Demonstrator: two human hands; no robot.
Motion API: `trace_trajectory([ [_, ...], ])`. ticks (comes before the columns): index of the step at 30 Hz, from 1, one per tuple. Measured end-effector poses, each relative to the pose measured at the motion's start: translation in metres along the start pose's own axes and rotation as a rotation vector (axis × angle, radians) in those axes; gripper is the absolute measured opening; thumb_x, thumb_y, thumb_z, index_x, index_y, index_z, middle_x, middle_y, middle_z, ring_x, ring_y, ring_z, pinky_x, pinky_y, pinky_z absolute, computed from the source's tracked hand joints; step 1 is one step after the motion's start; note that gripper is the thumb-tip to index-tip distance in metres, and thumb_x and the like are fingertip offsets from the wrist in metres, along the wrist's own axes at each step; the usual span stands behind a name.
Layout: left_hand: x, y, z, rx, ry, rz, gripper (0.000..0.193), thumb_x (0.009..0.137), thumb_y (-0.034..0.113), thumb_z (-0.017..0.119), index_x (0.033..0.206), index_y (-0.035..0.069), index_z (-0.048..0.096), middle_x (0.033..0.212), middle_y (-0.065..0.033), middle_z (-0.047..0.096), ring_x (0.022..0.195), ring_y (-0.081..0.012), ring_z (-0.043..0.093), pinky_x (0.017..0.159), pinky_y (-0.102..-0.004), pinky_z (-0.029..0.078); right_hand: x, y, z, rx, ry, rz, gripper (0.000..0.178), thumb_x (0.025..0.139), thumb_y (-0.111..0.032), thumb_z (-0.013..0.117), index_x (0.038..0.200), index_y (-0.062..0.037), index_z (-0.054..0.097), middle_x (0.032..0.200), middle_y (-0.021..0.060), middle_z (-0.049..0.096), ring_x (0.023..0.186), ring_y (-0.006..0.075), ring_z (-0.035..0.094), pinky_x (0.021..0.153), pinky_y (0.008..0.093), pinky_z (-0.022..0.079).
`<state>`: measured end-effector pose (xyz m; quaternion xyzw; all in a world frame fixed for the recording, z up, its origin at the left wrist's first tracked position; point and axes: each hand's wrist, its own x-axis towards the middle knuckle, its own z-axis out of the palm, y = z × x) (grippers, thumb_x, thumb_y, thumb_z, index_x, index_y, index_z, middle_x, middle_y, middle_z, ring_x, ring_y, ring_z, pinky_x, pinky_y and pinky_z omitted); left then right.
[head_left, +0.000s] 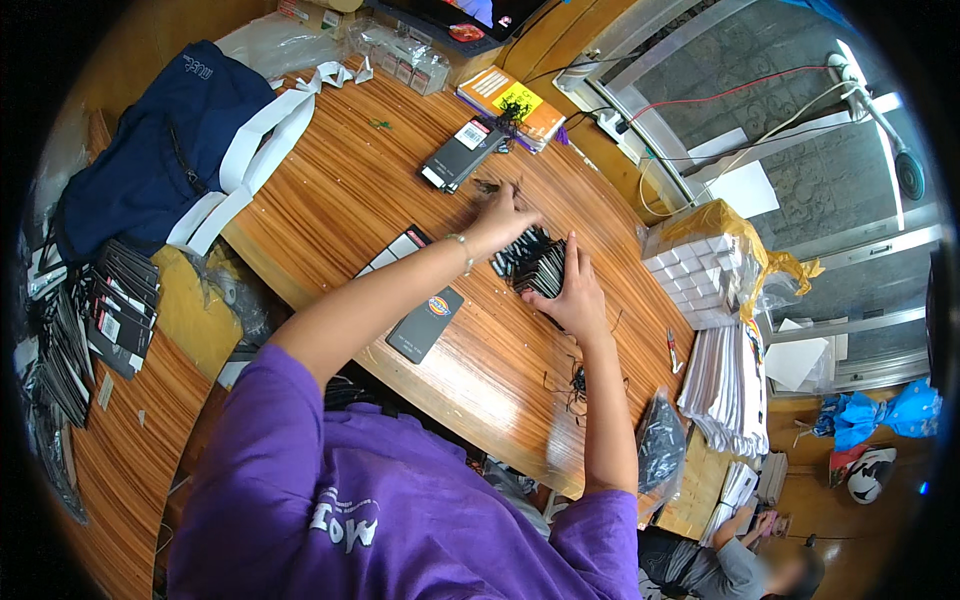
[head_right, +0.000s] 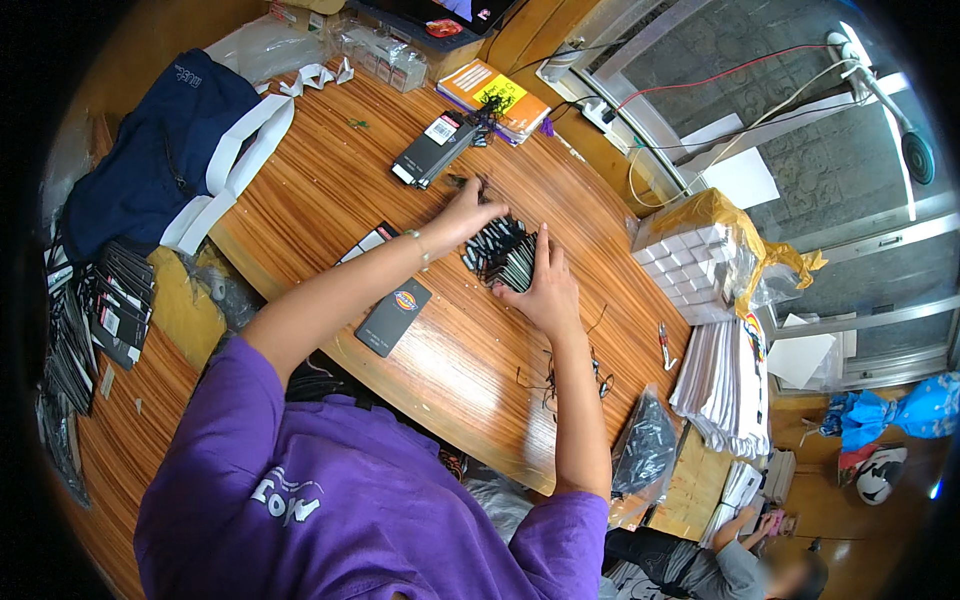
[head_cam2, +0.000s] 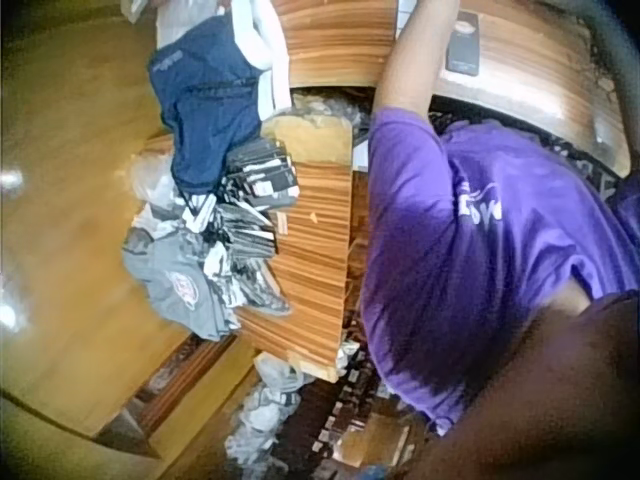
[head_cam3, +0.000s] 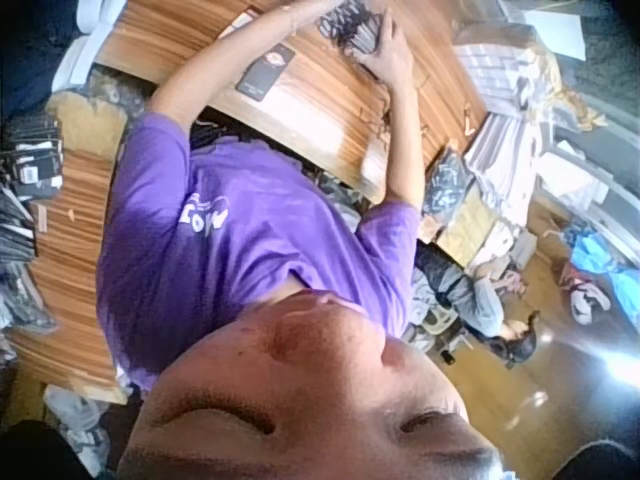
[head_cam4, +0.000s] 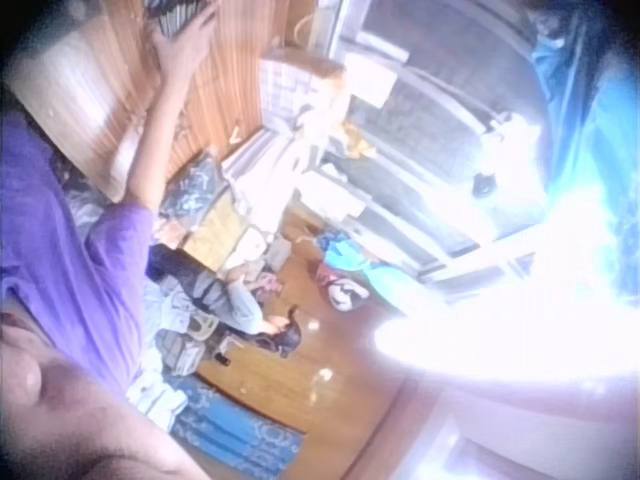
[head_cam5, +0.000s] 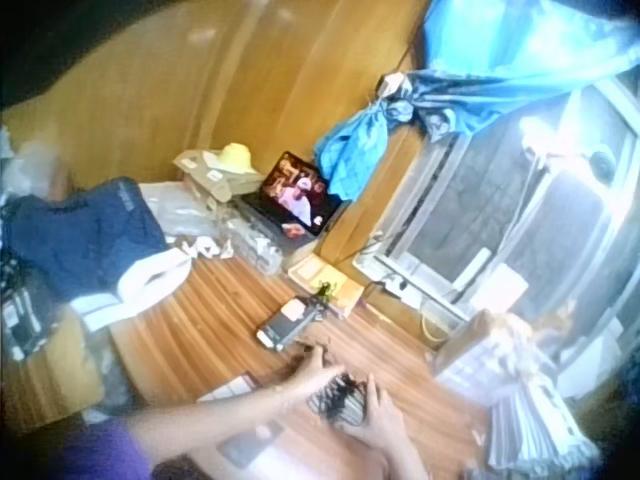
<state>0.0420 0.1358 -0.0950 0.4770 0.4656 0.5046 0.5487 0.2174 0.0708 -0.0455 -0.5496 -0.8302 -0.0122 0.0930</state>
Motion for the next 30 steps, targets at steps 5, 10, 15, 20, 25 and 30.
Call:
trace_trajectory([
  [5,-0.041,0.028,-0.023,0.756,-0.277,0.345,0.044,0.08,0.025,0.063,0.112,-0.003,0.051,0.109,-0.0211,0.056,0.102,-0.0338,0.054,0.088,-0.0368,0.043,0.001,0.004,0.007,0.044,-0.021,0.053,0.11,0.055,-0.045,0.079,0.136,0.0029,0.022,0.117,0.023,0.049,0.105,0.0359,0.052,0.084,0.0395,0.046],
  [10,-0.023,0.003,0.031,0.354,-0.059,0.532,0.035,0.084,0.021,0.058,0.11,-0.001,0.052,0.111,-0.0187,0.055,0.103,-0.0313,0.053,0.088,-0.0366,0.042,0.003,0.002,0.008,0.038,-0.02,0.071,0.105,0.053,-0.048,0.08,0.13,0.0062,0.032,0.115,0.0218,0.052,0.103,0.0343,0.054,0.083,0.0389,0.047],
  [15,-0.024,-0.014,0.049,0.268,-0.228,0.308,0.037,0.089,0.016,0.05,0.122,-0.001,0.046,0.119,-0.0216,0.052,0.105,-0.0334,0.052,0.091,-0.0373,0.041,-0.004,0.005,0.007,-0.005,0.039,0.024,0.111,0.051,-0.051,0.079,0.13,0.0088,0.031,0.114,0.0241,0.051,0.104,0.035,0.052,0.085,0.0393,0.046],
  [20,-0.021,-0.03,0.055,0.325,-0.228,0.351,0.043,0.092,0.016,0.045,0.131,0.0,0.039,0.125,-0.0237,0.048,0.116,-0.0328,0.046,0.096,-0.0338,0.038,-0.01,0.015,0.016,0.108,-0.008,0.093,0.107,0.053,-0.05,0.079,0.129,0.0081,0.033,0.115,0.0247,0.051,0.106,0.0353,0.052,0.086,0.0402,0.045],
  [25,-0.009,-0.037,0.055,0.098,-0.294,0.241,0.045,0.092,0.016,0.046,0.132,-0.001,0.037,0.128,-0.0219,0.047,0.12,-0.0268,0.046,0.098,-0.0317,0.036,-0.007,0.009,0.011,0.13,-0.021,0.158,0.095,0.055,-0.046,0.079,0.127,0.0026,0.039,0.113,0.022,0.055,0.104,0.0349,0.054,0.086,0.0403,0.045],
  [30,-0.011,-0.03,0.06,0.236,-0.337,0.114,0.046,0.091,0.018,0.048,0.131,-0.002,0.038,0.129,-0.0205,0.047,0.12,-0.0268,0.046,0.097,-0.0308,0.037,-0.008,0.006,0.01,0.077,-0.026,0.15,0.1,0.056,-0.047,0.078,0.129,0.0057,0.034,0.115,0.0228,0.052,0.105,0.0337,0.053,0.084,0.0391,0.046],
])
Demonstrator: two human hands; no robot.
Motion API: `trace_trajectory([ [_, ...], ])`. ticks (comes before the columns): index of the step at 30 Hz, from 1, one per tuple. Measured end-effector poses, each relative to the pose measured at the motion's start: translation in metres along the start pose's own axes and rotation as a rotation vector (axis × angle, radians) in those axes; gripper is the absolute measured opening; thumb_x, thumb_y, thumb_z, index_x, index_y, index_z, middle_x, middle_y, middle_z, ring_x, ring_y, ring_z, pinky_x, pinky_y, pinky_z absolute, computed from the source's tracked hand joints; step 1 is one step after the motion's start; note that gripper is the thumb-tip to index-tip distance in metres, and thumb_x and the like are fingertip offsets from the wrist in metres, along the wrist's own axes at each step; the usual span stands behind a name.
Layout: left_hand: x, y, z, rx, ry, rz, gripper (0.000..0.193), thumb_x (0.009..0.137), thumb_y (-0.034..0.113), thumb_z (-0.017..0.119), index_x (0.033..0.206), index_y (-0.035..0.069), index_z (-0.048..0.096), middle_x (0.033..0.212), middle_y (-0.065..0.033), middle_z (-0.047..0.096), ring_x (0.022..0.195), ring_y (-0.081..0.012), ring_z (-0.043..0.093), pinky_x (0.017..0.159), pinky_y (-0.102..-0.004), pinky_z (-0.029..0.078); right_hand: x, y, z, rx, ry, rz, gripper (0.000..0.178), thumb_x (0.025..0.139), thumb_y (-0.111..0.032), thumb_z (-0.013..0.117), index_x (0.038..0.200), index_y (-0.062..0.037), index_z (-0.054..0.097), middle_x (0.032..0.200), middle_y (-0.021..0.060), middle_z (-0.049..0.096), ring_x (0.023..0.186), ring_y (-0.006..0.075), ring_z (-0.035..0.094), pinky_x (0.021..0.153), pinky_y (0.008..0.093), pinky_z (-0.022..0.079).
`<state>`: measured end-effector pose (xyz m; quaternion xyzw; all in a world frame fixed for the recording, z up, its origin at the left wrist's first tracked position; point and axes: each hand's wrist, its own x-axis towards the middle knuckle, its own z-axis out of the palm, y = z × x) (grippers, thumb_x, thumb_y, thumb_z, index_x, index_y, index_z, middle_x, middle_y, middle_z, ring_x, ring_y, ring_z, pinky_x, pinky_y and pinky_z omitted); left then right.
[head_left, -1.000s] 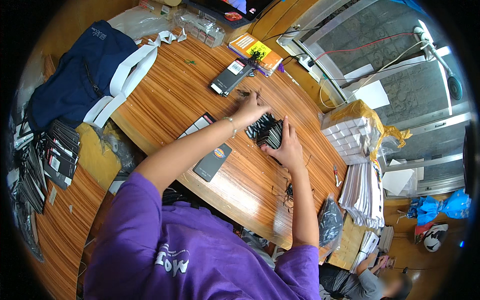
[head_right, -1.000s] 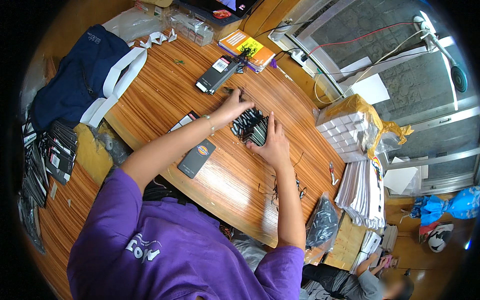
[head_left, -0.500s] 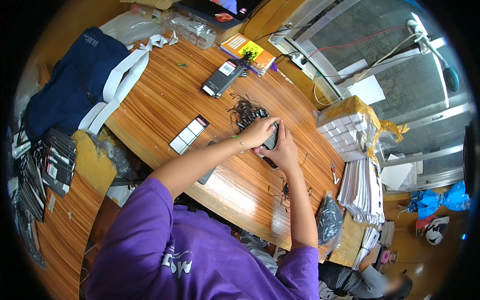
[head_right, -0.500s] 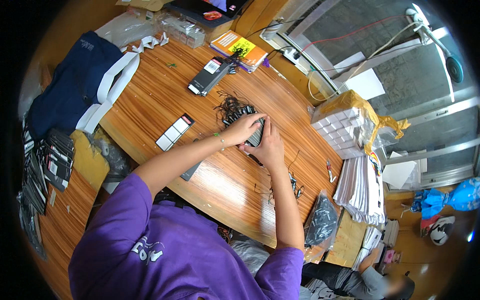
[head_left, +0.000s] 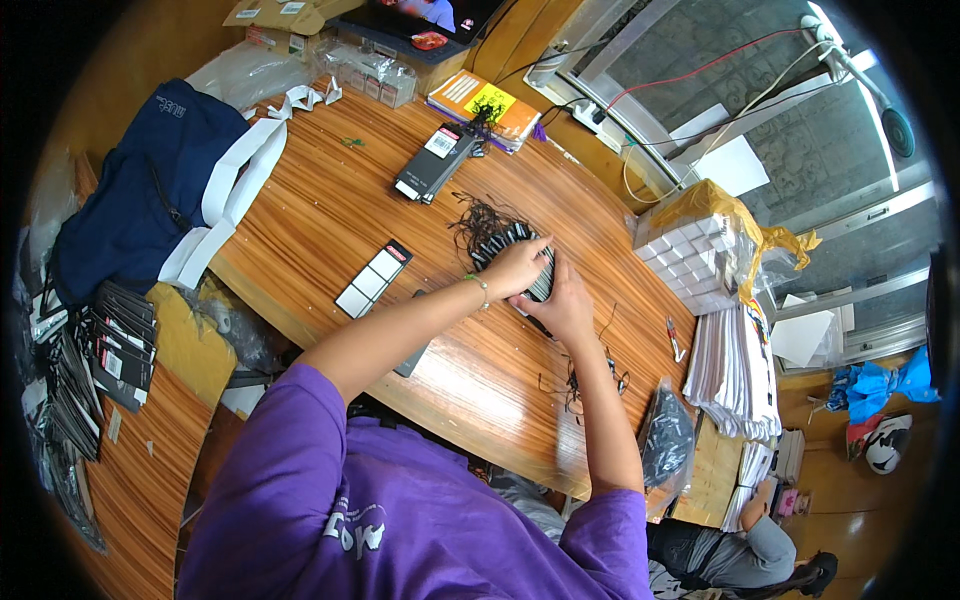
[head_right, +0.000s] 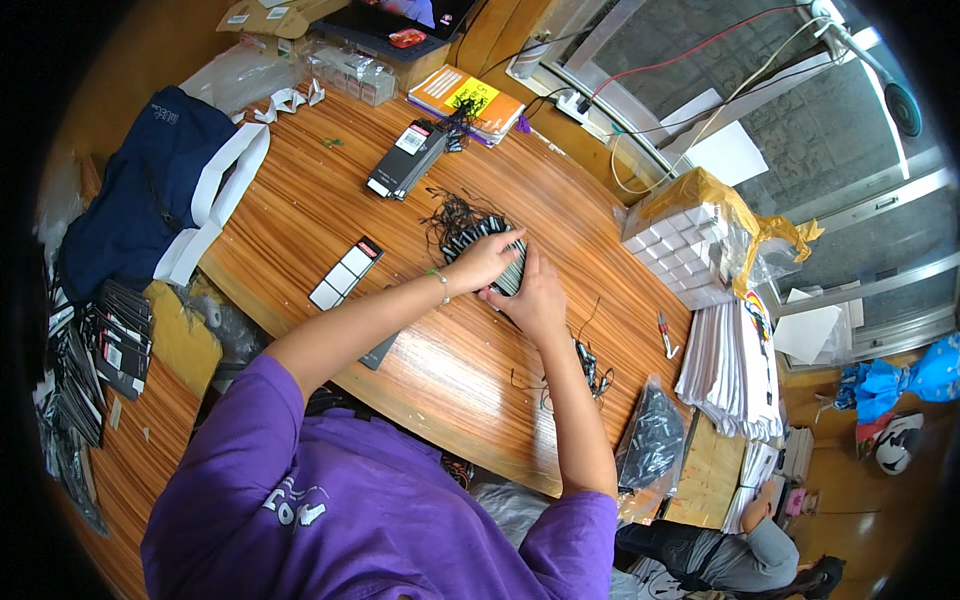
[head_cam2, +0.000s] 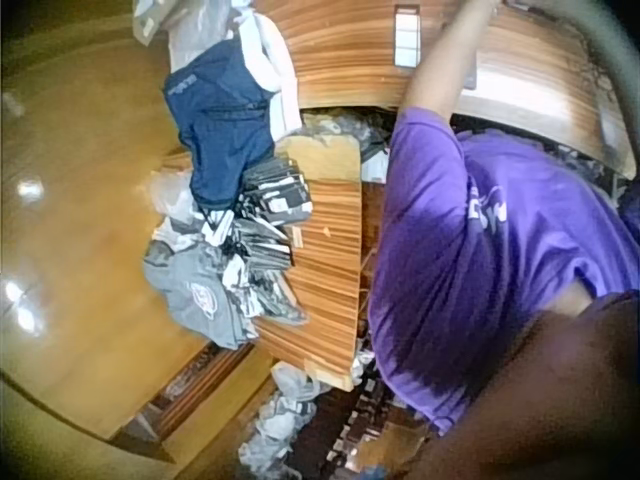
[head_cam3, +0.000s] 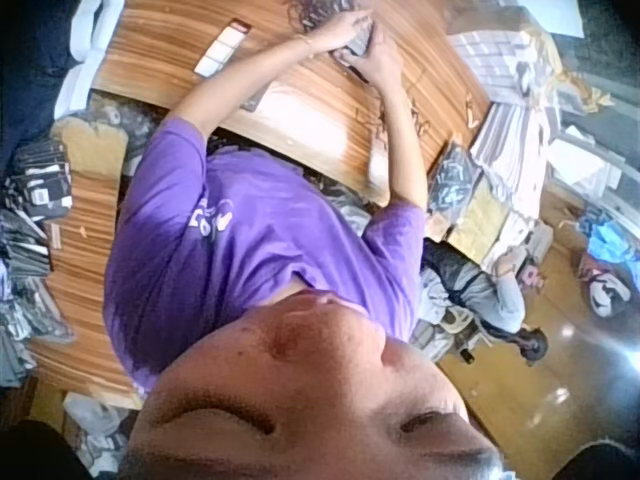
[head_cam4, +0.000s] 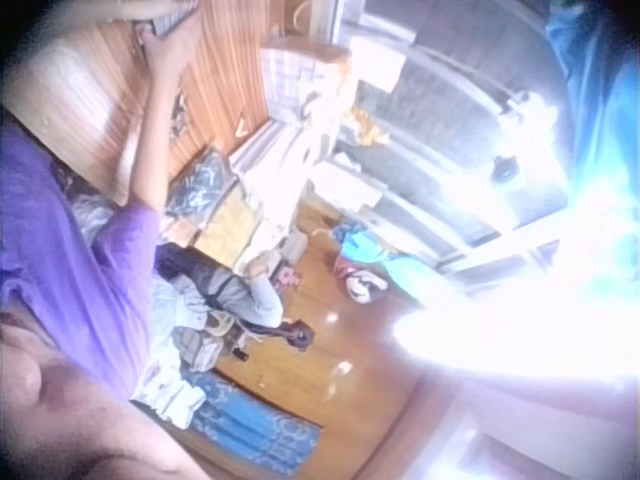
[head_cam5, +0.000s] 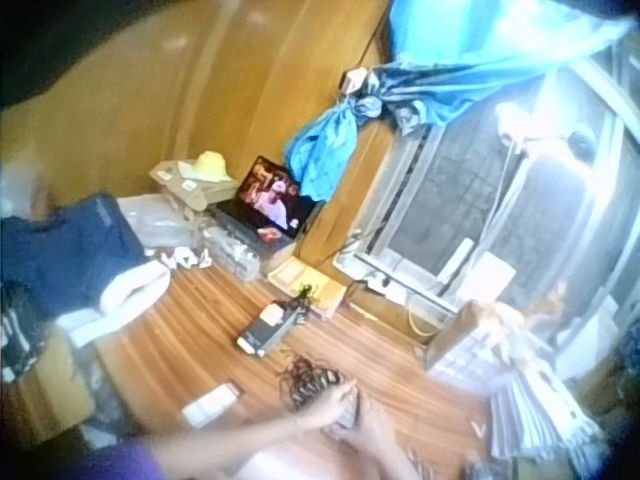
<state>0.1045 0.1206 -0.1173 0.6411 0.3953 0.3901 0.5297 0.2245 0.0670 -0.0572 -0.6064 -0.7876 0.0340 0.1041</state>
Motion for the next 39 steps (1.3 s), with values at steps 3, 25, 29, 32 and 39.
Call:
trace_trajectory([
  [3,-0.007,0.0,0.003,-0.09,-0.113,0.038,0.054,0.092,0.021,0.047,0.137,0.0,0.028,0.137,-0.0216,0.036,0.126,-0.0262,0.039,0.1,-0.0322,0.033,0.0,-0.001,-0.002,-0.002,-0.024,-0.007,0.103,0.056,-0.049,0.078,0.13,0.0064,0.032,0.12,0.0235,0.049,0.107,0.0336,0.053,0.083,0.0389,0.047],
  [25,-0.001,0.011,-0.037,0.251,-0.438,0.32,0.104,0.061,0.029,0.081,0.14,0.002,0.018,0.139,-0.0216,0.029,0.131,-0.0301,0.027,0.107,-0.035,0.026,-0.013,0.014,-0.012,0.07,-0.026,0.037,0.094,0.054,-0.047,0.078,0.129,-0.0075,0.037,0.107,0.0211,0.058,0.096,0.0349,0.058,0.077,0.0408,0.048],
  [29,-0.005,0.02,-0.043,0.413,-0.465,0.381,0.108,0.058,0.028,0.082,0.14,0.003,0.017,0.141,-0.0217,0.026,0.133,-0.0323,0.022,0.108,-0.0369,0.024,-0.007,0.016,-0.013,0.08,-0.055,0.027,0.089,0.056,-0.041,0.077,0.129,-0.0083,0.038,0.106,0.0205,0.059,0.096,0.0336,0.059,0.077,0.0407,0.048],
  [32,-0.003,0.016,-0.045,0.421,-0.394,0.41,0.108,0.056,0.028,0.083,0.139,0.004,0.018,0.141,-0.0215,0.025,0.133,-0.0336,0.021,0.109,-0.0384,0.023,-0.003,0.017,-0.011,0.111,0.008,-0.023,0.088,0.056,-0.038,0.077,0.129,-0.0084,0.038,0.108,0.0208,0.059,0.096,0.0333,0.059,0.079,0.0401,0.047],
  [39,-0.002,0.005,-0.044,0.363,-0.36,0.39,0.101,0.058,0.024,0.082,0.139,0.006,0.023,0.14,-0.0201,0.028,0.132,-0.0332,0.024,0.108,-0.039,0.024,-0.007,0.022,-0.02,0.118,-0.016,-0.113,0.096,0.053,-0.034,0.082,0.132,-0.0044,0.035,0.116,0.0196,0.051,0.106,0.0344,0.05,0.086,0.0397,0.044],
])
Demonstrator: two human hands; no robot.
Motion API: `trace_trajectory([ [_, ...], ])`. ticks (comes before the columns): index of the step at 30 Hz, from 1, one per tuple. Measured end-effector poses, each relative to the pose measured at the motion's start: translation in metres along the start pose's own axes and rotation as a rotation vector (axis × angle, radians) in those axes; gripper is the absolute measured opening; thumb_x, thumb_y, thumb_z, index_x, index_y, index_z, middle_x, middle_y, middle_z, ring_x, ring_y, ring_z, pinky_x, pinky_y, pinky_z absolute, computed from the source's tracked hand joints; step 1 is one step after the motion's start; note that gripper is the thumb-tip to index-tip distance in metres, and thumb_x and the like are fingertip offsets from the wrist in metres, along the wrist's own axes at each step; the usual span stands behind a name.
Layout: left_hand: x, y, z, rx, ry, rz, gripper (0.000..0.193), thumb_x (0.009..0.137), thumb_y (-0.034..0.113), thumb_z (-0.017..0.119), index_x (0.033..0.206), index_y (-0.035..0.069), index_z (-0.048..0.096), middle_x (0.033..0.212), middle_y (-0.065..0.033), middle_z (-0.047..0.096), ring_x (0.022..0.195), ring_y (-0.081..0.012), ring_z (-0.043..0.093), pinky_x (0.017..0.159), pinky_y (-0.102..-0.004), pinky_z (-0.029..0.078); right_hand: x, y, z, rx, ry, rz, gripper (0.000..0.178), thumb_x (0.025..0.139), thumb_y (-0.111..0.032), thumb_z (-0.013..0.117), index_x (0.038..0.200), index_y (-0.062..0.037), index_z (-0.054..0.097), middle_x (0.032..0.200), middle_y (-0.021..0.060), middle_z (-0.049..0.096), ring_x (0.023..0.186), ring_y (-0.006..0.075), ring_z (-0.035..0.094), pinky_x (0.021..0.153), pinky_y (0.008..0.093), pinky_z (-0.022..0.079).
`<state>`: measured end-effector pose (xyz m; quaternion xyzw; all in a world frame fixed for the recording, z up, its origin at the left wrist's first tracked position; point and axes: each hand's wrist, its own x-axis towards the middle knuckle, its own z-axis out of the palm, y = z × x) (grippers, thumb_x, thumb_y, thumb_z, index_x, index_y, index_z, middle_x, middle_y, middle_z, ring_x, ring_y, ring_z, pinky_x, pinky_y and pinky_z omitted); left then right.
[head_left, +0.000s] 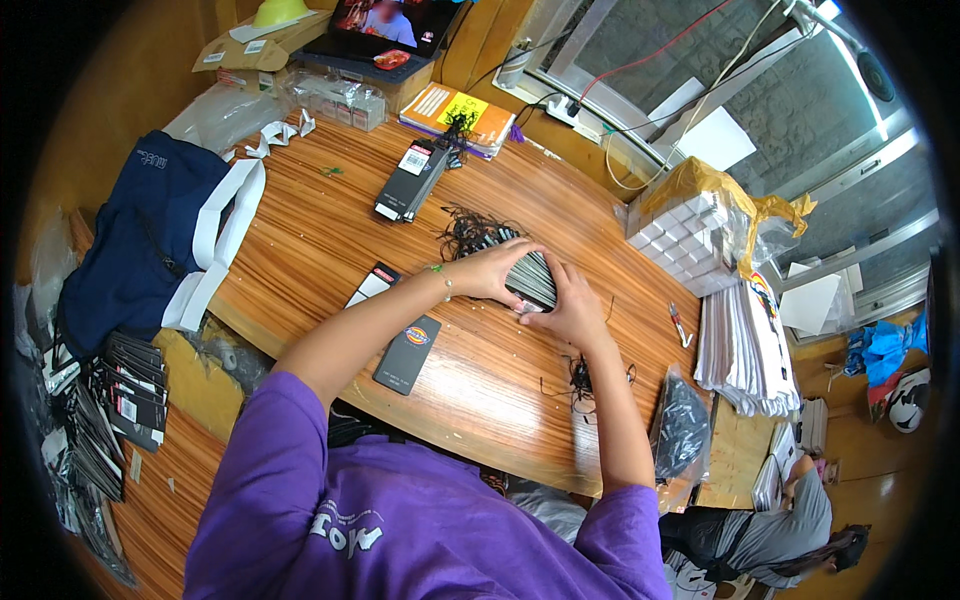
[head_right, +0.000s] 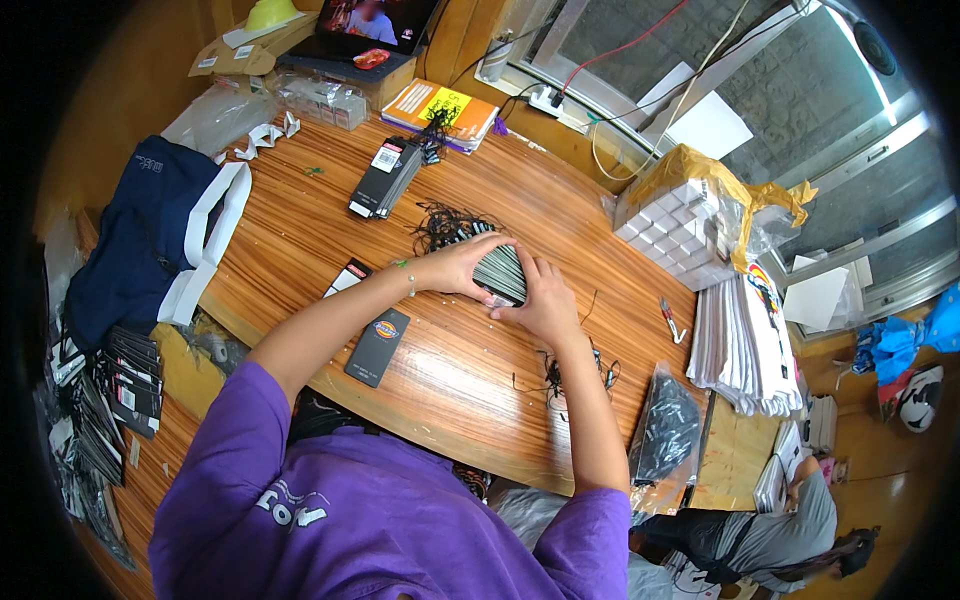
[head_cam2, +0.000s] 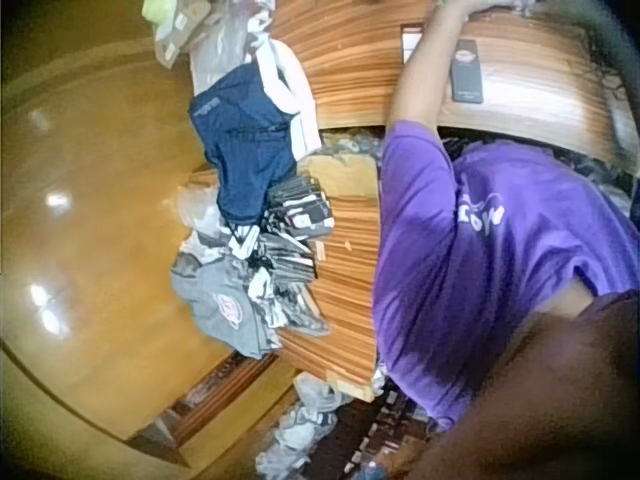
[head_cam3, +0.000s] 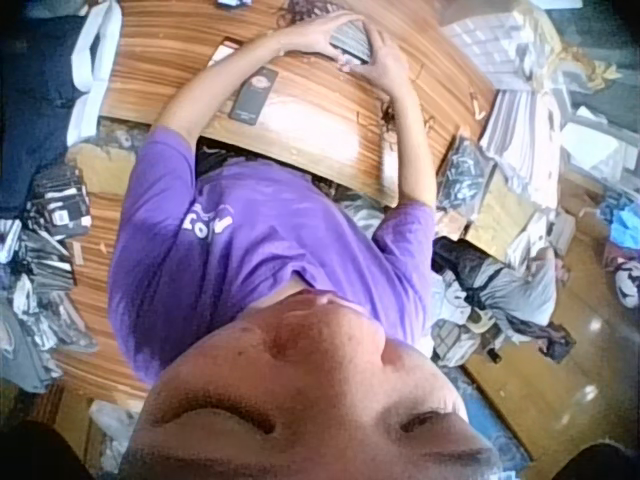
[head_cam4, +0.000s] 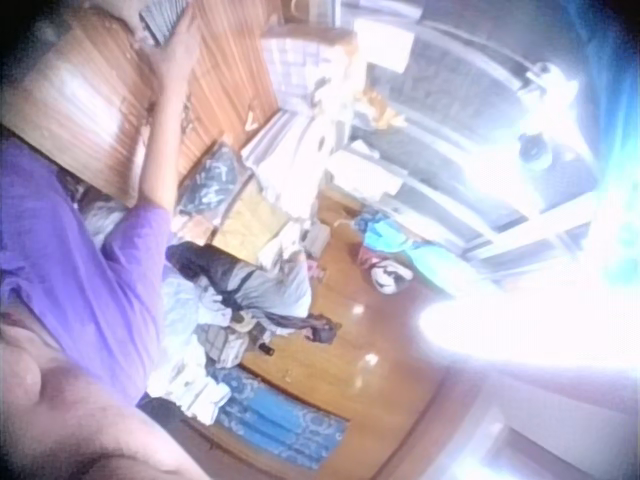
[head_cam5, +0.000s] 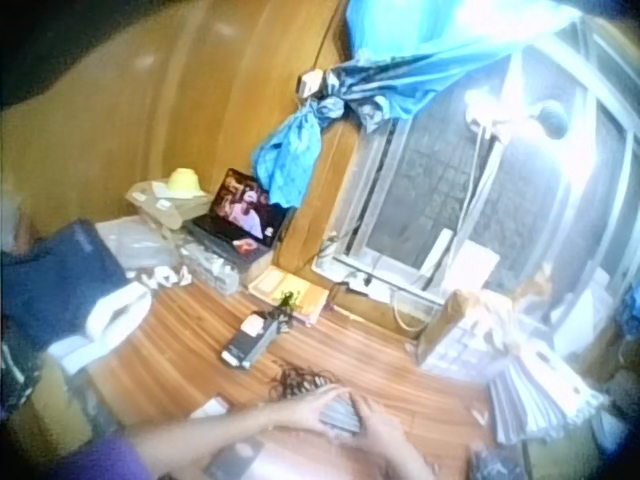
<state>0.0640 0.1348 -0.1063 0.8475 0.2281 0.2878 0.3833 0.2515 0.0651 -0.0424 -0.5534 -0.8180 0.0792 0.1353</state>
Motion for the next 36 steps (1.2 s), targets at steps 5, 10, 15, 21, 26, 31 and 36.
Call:
trace_trajectory([
  [5,0.002,0.002,0.006,0.0,0.033,-0.025,0.103,0.058,0.022,0.081,0.14,0.007,0.02,0.14,-0.0216,0.025,0.132,-0.0345,0.022,0.108,-0.0394,0.024,-0.022,0.027,0.024,0.43,0.192,0.204,0.099,0.05,-0.012,0.085,0.134,-0.0045,0.033,0.115,0.0195,0.049,0.11,0.0309,0.047,0.094,0.0364,0.04],
  [10,0.006,0.005,0.014,-0.027,0.059,-0.009,0.108,0.061,0.022,0.079,0.142,0.009,0.009,0.144,-0.0231,0.014,0.135,-0.0359,0.014,0.109,-0.0402,0.021,-0.024,0.028,0.045,0.601,0.294,0.242,0.093,0.054,-0.008,0.081,0.134,-0.0046,0.033,0.124,0.0168,0.045,0.114,0.0259,0.045,0.098,0.0339,0.036],
  [15,0.006,0.005,0.011,0.032,0.033,-0.021,0.107,0.063,0.026,0.078,0.142,0.005,0.008,0.145,-0.0235,0.011,0.135,-0.035,0.014,0.11,-0.0394,0.019,-0.023,0.029,0.035,0.544,0.216,0.213,0.085,0.055,-0.01,0.08,0.129,-0.0006,0.039,0.118,0.0165,0.048,0.114,0.0286,0.045,0.097,0.0348,0.037],
  [21,0.0,0.011,-0.001,0.086,-0.057,-0.037,0.098,0.067,0.031,0.074,0.14,0.001,0.016,0.143,-0.0246,0.016,0.132,-0.0347,0.024,0.108,-0.0361,0.025,-0.024,0.017,0.026,0.137,0.209,0.15,0.078,0.06,-0.021,0.079,0.126,0.0007,0.043,0.11,0.021,0.051,0.103,0.0355,0.049,0.09,0.0394,0.041],
  [26,0.003,0.02,-0.006,0.316,-0.059,-0.061,0.096,0.067,0.034,0.074,0.137,-0.005,0.021,0.14,-0.0258,0.02,0.124,-0.0373,0.035,0.104,-0.0357,0.031,-0.014,0.006,0.022,0.202,0.17,0.199,0.077,0.061,-0.023,0.079,0.125,0.0008,0.044,0.106,0.0208,0.052,0.101,0.0356,0.05,0.088,0.0397,0.042],
  [31,0.007,0.011,-0.006,0.069,0.0,-0.063,0.106,0.063,0.033,0.078,0.138,-0.004,0.014,0.141,-0.0263,0.019,0.131,-0.035,0.026,0.107,-0.0354,0.026,-0.011,0.015,0.026,0.321,0.173,0.162,0.079,0.061,-0.024,0.079,0.127,0.0001,0.042,0.106,0.0209,0.052,0.099,0.0347,0.052,0.087,0.0382,0.042],
  [36,0.0,-0.003,0.002,0.017,0.041,-0.069,0.118,0.062,0.035,0.08,0.141,-0.001,0.001,0.146,-0.0246,0.007,0.135,-0.0334,0.016,0.11,-0.0343,0.018,-0.009,0.016,0.027,0.314,0.18,0.126,0.08,0.063,-0.023,0.078,0.129,0.0019,0.04,0.106,0.0217,0.052,0.1,0.0356,0.051,0.087,0.0385,0.042],
])
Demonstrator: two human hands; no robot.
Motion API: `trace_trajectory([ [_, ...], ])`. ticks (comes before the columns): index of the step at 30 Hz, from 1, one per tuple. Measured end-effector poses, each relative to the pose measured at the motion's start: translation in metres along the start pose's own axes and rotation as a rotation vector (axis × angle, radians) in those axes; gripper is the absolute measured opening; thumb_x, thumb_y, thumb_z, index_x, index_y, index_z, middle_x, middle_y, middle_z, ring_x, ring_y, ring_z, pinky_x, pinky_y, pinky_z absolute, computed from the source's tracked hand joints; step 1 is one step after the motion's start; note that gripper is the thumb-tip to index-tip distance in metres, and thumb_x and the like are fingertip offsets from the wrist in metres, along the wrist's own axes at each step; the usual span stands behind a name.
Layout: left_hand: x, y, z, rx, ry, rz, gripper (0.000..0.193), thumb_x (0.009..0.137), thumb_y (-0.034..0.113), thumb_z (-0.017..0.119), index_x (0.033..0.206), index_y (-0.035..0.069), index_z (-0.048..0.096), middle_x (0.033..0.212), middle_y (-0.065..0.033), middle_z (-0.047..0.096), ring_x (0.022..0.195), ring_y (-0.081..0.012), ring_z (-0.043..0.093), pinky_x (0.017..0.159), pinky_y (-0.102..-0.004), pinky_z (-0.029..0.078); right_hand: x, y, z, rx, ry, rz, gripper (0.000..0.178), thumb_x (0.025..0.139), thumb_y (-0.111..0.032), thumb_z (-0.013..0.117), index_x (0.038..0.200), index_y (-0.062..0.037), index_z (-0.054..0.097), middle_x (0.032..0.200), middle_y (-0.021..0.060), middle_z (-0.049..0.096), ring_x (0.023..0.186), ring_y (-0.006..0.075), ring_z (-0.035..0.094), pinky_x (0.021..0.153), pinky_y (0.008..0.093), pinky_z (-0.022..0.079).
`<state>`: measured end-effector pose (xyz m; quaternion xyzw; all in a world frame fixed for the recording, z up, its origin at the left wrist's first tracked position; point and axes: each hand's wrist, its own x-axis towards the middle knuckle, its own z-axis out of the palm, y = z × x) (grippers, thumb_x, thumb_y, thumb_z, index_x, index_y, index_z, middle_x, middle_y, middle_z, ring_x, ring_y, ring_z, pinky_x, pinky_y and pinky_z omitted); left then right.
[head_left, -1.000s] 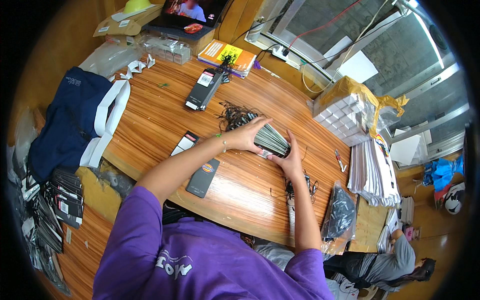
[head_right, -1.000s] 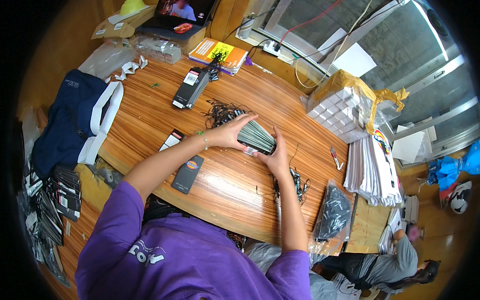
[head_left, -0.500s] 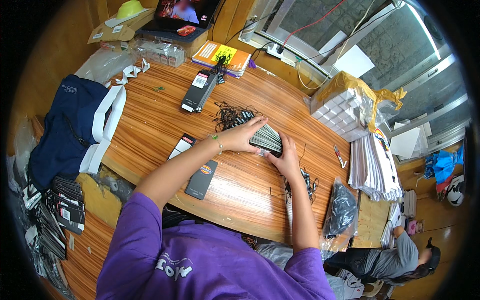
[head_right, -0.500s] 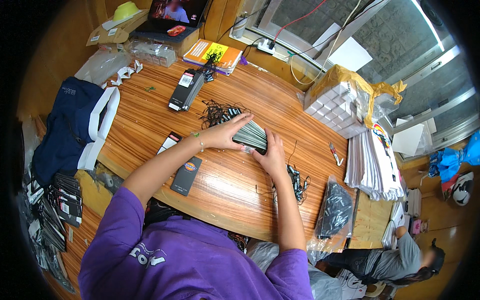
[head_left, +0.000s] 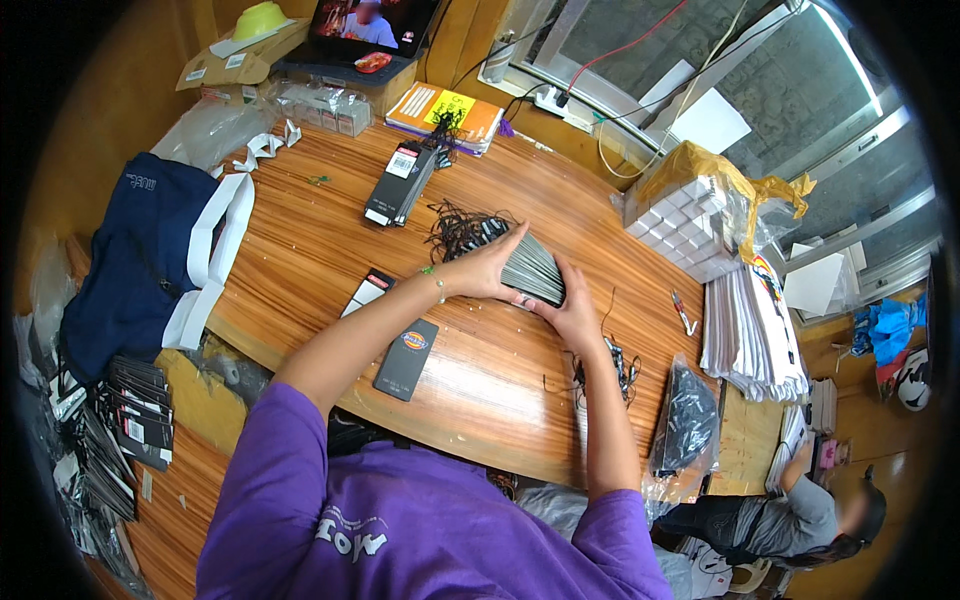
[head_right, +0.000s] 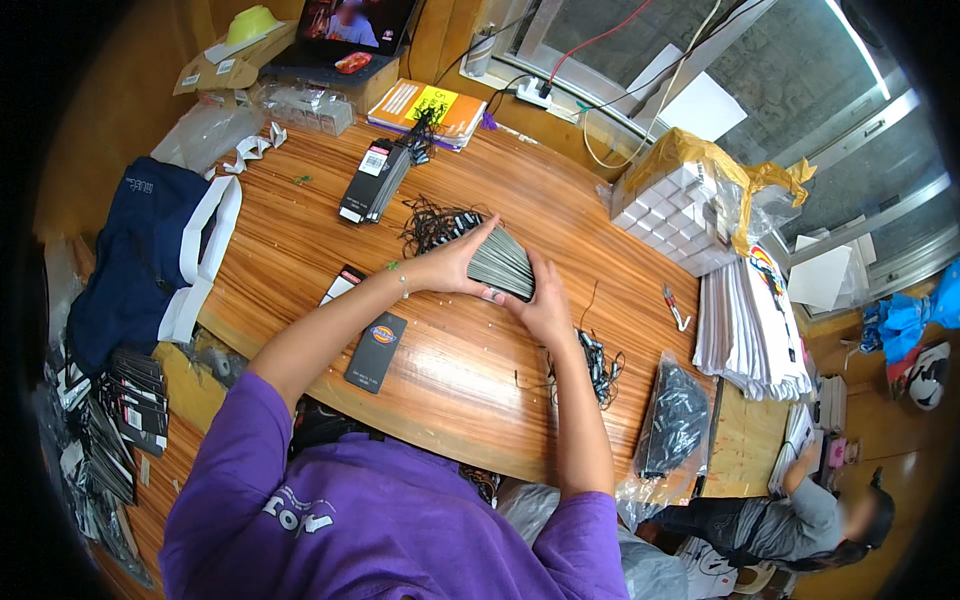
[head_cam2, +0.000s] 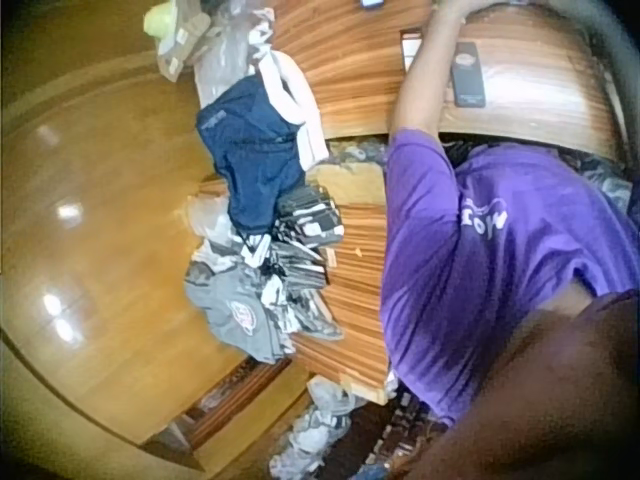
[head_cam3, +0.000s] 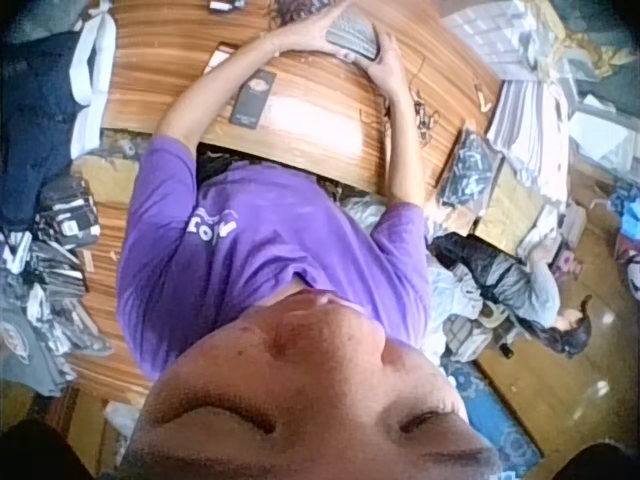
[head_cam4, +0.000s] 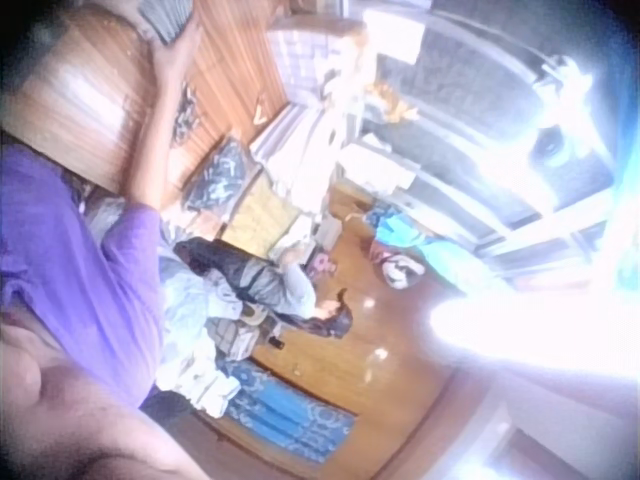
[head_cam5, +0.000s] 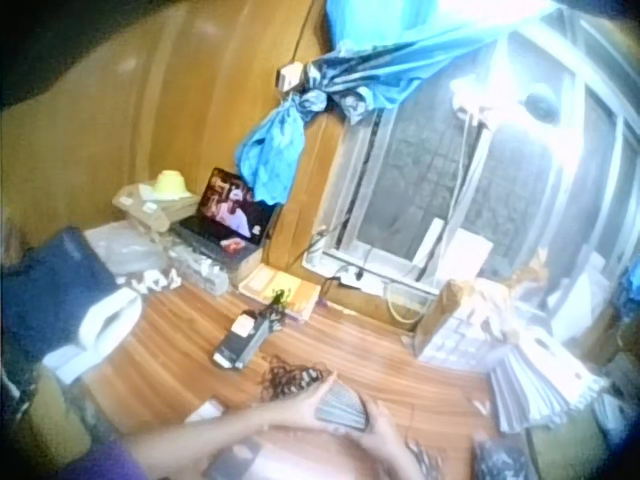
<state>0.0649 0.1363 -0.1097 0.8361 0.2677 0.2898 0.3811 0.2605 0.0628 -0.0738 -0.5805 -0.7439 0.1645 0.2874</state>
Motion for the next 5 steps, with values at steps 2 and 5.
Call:
trace_trajectory([
  [2,-0.0004,-0.0005,0.0029,0.016,-0.01,0.038,0.117,0.064,0.034,0.079,0.141,0.0,-0.001,0.146,-0.0242,0.006,0.136,-0.0332,0.011,0.111,-0.0365,0.016,-0.0034,0.0,0.004,-0.018,0.013,-0.036,0.081,0.063,-0.023,0.077,0.129,0.0027,0.038,0.107,0.0224,0.051,0.101,0.0362,0.05,0.088,0.0389,0.041],
  [5,-0.0007,0.0003,0.0016,0.084,-0.053,0.016,0.114,0.067,0.036,0.076,0.141,0.001,-0.003,0.147,-0.023,0.005,0.136,-0.0352,0.008,0.111,-0.039,0.015,-0.0052,-0.0048,0.0028,-0.038,-0.011,0.005,0.081,0.064,-0.024,0.077,0.13,0.0027,0.037,0.111,0.0235,0.048,0.104,0.0355,0.049,0.09,0.0398,0.04],
])
